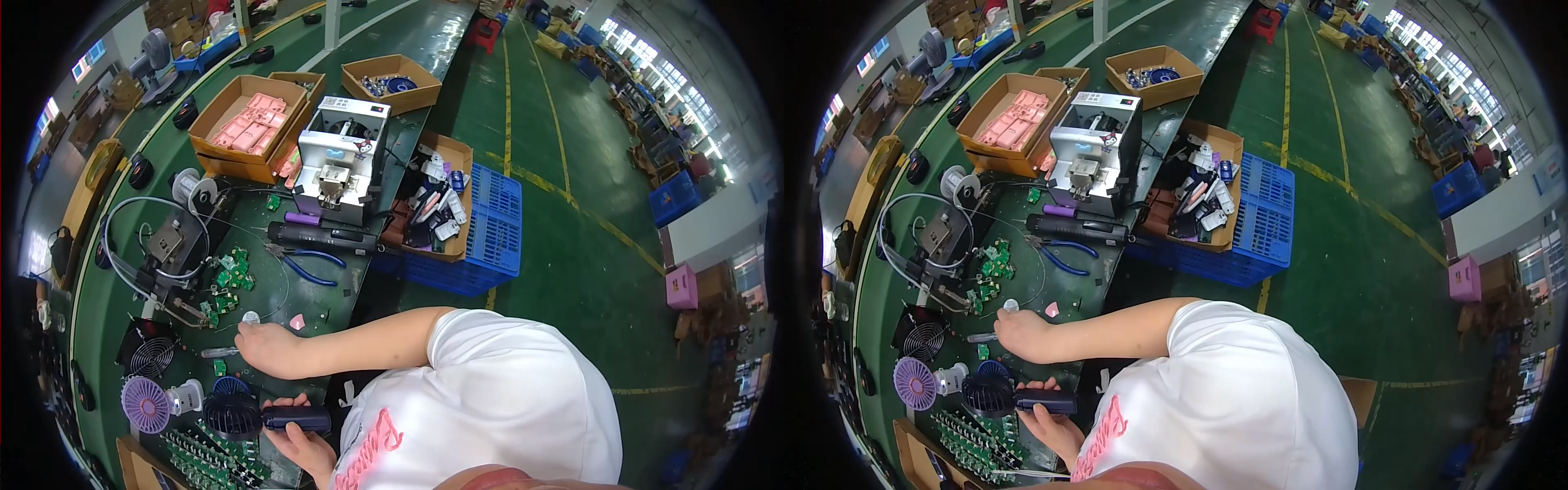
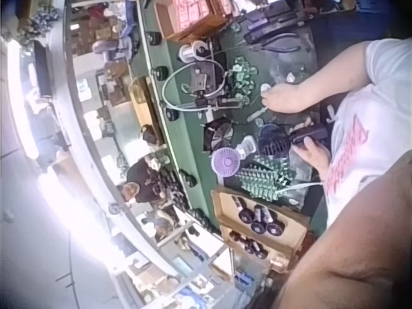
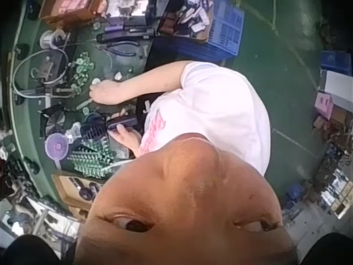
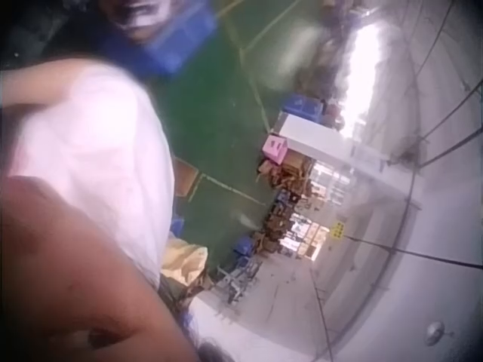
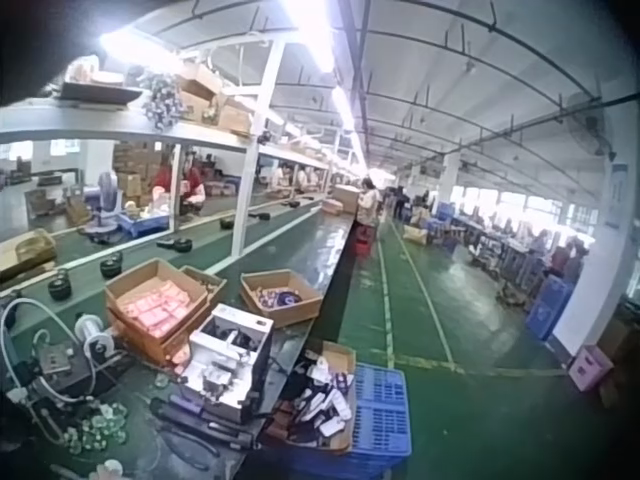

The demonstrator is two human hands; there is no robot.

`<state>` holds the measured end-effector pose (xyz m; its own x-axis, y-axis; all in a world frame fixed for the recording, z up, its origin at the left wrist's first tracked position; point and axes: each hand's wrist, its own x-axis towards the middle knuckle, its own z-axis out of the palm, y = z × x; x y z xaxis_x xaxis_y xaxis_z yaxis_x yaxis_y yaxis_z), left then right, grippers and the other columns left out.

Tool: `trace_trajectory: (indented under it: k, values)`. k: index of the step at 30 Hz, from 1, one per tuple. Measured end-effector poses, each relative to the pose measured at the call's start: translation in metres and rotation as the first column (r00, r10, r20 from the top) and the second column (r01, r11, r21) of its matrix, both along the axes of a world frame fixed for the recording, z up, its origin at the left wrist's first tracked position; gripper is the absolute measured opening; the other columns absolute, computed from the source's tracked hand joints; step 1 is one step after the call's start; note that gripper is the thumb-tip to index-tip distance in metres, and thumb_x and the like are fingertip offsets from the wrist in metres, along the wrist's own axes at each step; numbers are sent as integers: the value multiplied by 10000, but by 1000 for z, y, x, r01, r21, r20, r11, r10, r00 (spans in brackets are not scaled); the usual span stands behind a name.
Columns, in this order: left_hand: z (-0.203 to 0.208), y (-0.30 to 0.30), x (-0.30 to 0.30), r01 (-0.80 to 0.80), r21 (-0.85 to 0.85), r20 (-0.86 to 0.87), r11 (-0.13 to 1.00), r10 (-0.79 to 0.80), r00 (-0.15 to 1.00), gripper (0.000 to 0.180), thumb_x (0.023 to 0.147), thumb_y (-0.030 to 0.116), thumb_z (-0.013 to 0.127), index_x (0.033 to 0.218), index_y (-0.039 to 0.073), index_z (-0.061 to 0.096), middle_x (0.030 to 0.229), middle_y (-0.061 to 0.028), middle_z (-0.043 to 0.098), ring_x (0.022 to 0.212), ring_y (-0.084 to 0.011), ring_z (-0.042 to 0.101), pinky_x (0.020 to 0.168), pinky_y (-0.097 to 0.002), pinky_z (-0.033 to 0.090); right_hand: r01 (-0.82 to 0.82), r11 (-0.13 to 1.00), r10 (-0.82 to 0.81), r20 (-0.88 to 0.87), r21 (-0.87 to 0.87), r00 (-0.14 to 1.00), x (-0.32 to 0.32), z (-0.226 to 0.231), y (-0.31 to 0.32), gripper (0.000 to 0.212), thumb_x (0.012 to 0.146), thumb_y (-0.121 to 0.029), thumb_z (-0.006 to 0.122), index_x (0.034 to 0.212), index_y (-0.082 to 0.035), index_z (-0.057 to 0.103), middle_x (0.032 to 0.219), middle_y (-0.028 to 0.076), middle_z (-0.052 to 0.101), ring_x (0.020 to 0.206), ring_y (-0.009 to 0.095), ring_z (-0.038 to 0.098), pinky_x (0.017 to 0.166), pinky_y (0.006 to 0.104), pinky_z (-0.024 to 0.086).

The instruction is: The person assembles portable fans by driving screws with an electric screwdriver, testing the fans, separating circuit boards from an array, and connecting circuit boards and batteries into fan casings.

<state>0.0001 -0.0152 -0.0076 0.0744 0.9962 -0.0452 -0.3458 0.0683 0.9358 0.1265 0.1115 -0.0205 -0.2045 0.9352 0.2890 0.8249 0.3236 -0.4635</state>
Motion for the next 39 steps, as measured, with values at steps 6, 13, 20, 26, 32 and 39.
trace_trajectory:
  k: [6,13,20,26,32,39]
  values:
    - [1,-7,-14,-77,-36,-13,996,77,997,679,903,339,632,1389,9,291,1182,-134,507,1011,-277,580,925,-393,465,-55,991,43,-97,-120,994,28,8,-28,178,807,-71,521,936,51,529,967,225,539,835,357,621,645,415,532]
    - [-8,4,-10,59,-23,131,998,-56,990,545,920,136,590,1357,14,289,1144,-155,520,1060,-297,594,969,-432,450,-58,964,-40,-355,-261,934,64,14,-68,119,829,-49,632,910,-17,553,774,146,589,657,257,613,594,341,497]
    - [-7,0,-2,108,-56,110,993,-101,989,560,916,58,582,1381,79,270,1180,-122,481,1113,-271,569,950,-392,460,-291,892,-24,-680,-346,733,65,26,-78,224,869,79,566,1081,49,500,918,83,602,707,99,601,587,227,487]
    - [-6,0,-4,114,-66,55,991,-110,992,576,896,24,588,1364,75,258,1188,-110,474,1111,-234,566,960,-382,456,-428,893,15,-943,-137,333,43,56,-81,203,881,107,509,1047,8,444,1025,182,579,880,210,624,817,337,523]
    - [-2,-2,-8,89,-64,-32,994,-91,995,563,871,21,614,1313,36,265,1194,-116,490,1112,-203,574,957,-361,463,-524,844,149,-890,-112,431,34,49,-81,221,859,99,581,1034,6,482,1004,157,603,937,181,620,866,324,512]
    - [-1,-1,-7,89,-84,-85,993,-96,992,589,856,37,644,1306,14,264,1180,-130,518,1100,-193,574,944,-350,472,-527,836,168,-844,-151,509,35,49,-79,193,863,72,597,1025,11,511,985,146,618,941,191,628,919,362,504]
